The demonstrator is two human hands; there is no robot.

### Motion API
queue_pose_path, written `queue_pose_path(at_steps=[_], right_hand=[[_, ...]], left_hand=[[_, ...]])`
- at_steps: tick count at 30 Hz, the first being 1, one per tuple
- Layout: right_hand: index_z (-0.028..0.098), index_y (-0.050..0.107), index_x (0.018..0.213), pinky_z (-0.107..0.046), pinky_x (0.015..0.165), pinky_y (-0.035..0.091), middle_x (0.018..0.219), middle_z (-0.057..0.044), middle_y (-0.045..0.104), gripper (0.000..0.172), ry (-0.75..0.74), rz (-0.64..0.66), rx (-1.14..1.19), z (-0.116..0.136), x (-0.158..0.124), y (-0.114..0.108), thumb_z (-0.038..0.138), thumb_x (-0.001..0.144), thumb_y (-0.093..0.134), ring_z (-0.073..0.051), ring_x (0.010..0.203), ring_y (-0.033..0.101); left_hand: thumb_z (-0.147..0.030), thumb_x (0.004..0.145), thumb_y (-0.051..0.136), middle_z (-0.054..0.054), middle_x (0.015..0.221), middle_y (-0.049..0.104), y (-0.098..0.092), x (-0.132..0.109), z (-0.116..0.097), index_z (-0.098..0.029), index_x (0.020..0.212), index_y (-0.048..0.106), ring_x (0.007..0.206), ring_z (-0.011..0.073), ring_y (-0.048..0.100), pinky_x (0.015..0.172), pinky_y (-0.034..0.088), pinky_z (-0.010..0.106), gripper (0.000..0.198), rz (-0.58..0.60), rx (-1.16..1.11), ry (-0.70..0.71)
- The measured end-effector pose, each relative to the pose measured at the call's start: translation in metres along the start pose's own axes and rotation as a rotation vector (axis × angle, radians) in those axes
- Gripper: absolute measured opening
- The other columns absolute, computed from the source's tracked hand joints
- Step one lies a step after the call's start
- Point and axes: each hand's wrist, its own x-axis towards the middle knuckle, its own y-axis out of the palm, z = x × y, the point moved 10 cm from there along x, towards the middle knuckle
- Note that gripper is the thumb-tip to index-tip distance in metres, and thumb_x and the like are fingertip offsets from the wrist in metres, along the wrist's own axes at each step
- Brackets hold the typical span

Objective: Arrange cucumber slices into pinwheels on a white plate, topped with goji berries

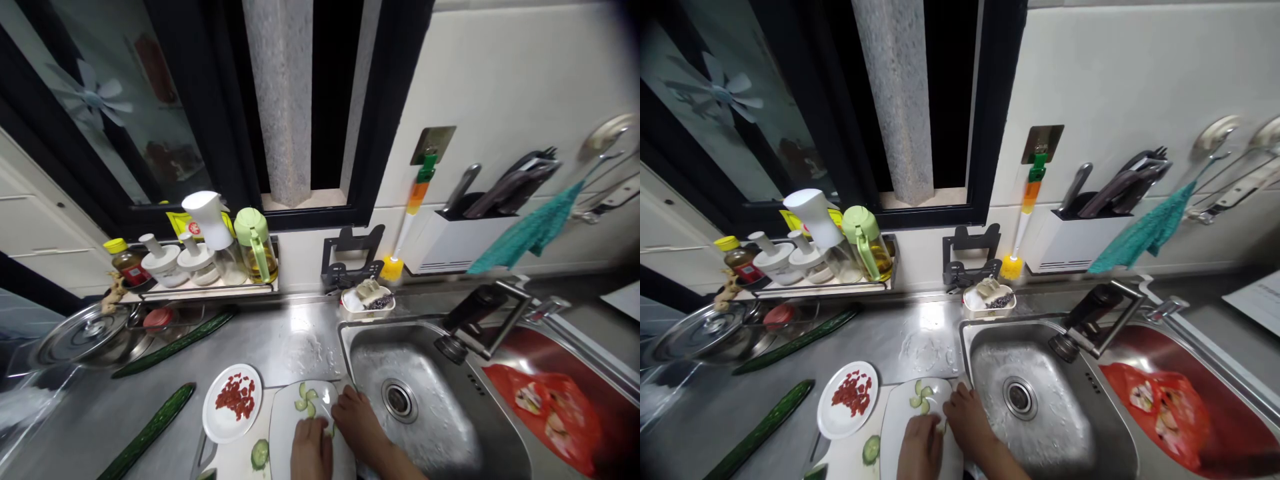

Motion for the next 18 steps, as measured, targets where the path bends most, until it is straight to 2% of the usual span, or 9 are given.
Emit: queue_pose_path(at_steps=[4, 7, 11, 14, 16, 18], right_hand=[[0.019, 0.065, 0.075, -0.037, 0.072, 0.036, 0.085, -0.004, 0.068, 0.013, -0.018, -0.049, -0.017, -0.001, -0.001, -0.003, 0.019, 0.087, 0.059, -0.025, 0.095, 0.056], [0.019, 0.065, 0.075, -0.035, 0.074, 0.037, 0.087, -0.003, 0.067, 0.010, 0.032, -0.068, 0.059, -0.006, -0.004, -0.006, 0.017, 0.084, 0.063, -0.024, 0.097, 0.055], [0.019, 0.065, 0.077, -0.033, 0.077, 0.038, 0.089, -0.003, 0.066, 0.014, 0.172, -0.126, 0.251, -0.021, -0.020, -0.011, 0.010, 0.086, 0.058, -0.021, 0.096, 0.055], [0.021, 0.067, 0.083, -0.033, 0.077, 0.040, 0.088, -0.004, 0.065, 0.019, 0.263, -0.144, 0.307, -0.031, -0.039, -0.003, 0.010, 0.089, 0.052, -0.022, 0.093, 0.055], [0.023, 0.067, 0.091, -0.033, 0.077, 0.042, 0.089, -0.004, 0.065, 0.018, 0.253, -0.156, 0.300, -0.031, -0.051, 0.010, 0.011, 0.088, 0.053, -0.022, 0.092, 0.056], [0.023, 0.065, 0.105, -0.031, 0.076, 0.044, 0.093, -0.005, 0.065, 0.024, 0.159, -0.234, 0.229, -0.023, -0.061, 0.019, 0.013, 0.084, 0.059, -0.022, 0.092, 0.055]], left_hand=[[-0.011, 0.084, 0.045, 0.010, 0.088, 0.065, -0.004, -0.004, -0.017, -0.020, 0.088, 0.072, 0.087, 0.0207, 0.057, 0.079, 0.043, 0.032, 0.028, -0.122, 0.062, 0.215], [-0.011, 0.086, 0.046, 0.009, 0.082, 0.065, -0.001, -0.006, -0.021, -0.022, 0.079, 0.072, 0.081, 0.0193, 0.056, 0.075, 0.043, 0.032, 0.029, -0.161, 0.147, 0.285], [-0.011, 0.085, 0.047, 0.008, 0.078, 0.066, 0.005, -0.005, -0.020, -0.022, 0.082, 0.073, 0.078, 0.0190, 0.057, 0.070, 0.044, 0.030, 0.028, -0.125, 0.220, 0.364], [-0.012, 0.085, 0.050, 0.007, 0.077, 0.067, 0.010, -0.005, -0.019, -0.024, 0.089, 0.073, 0.076, 0.0183, 0.059, 0.067, 0.046, 0.028, 0.027, -0.057, 0.219, 0.446], [-0.012, 0.084, 0.050, 0.006, 0.077, 0.067, 0.012, -0.005, -0.016, -0.025, 0.093, 0.073, 0.076, 0.0179, 0.060, 0.067, 0.047, 0.027, 0.027, -0.035, 0.211, 0.470], [-0.009, 0.082, 0.051, 0.006, 0.078, 0.068, 0.013, -0.006, -0.015, -0.024, 0.097, 0.072, 0.076, 0.0178, 0.060, 0.067, 0.047, 0.027, 0.029, -0.028, 0.207, 0.492]])
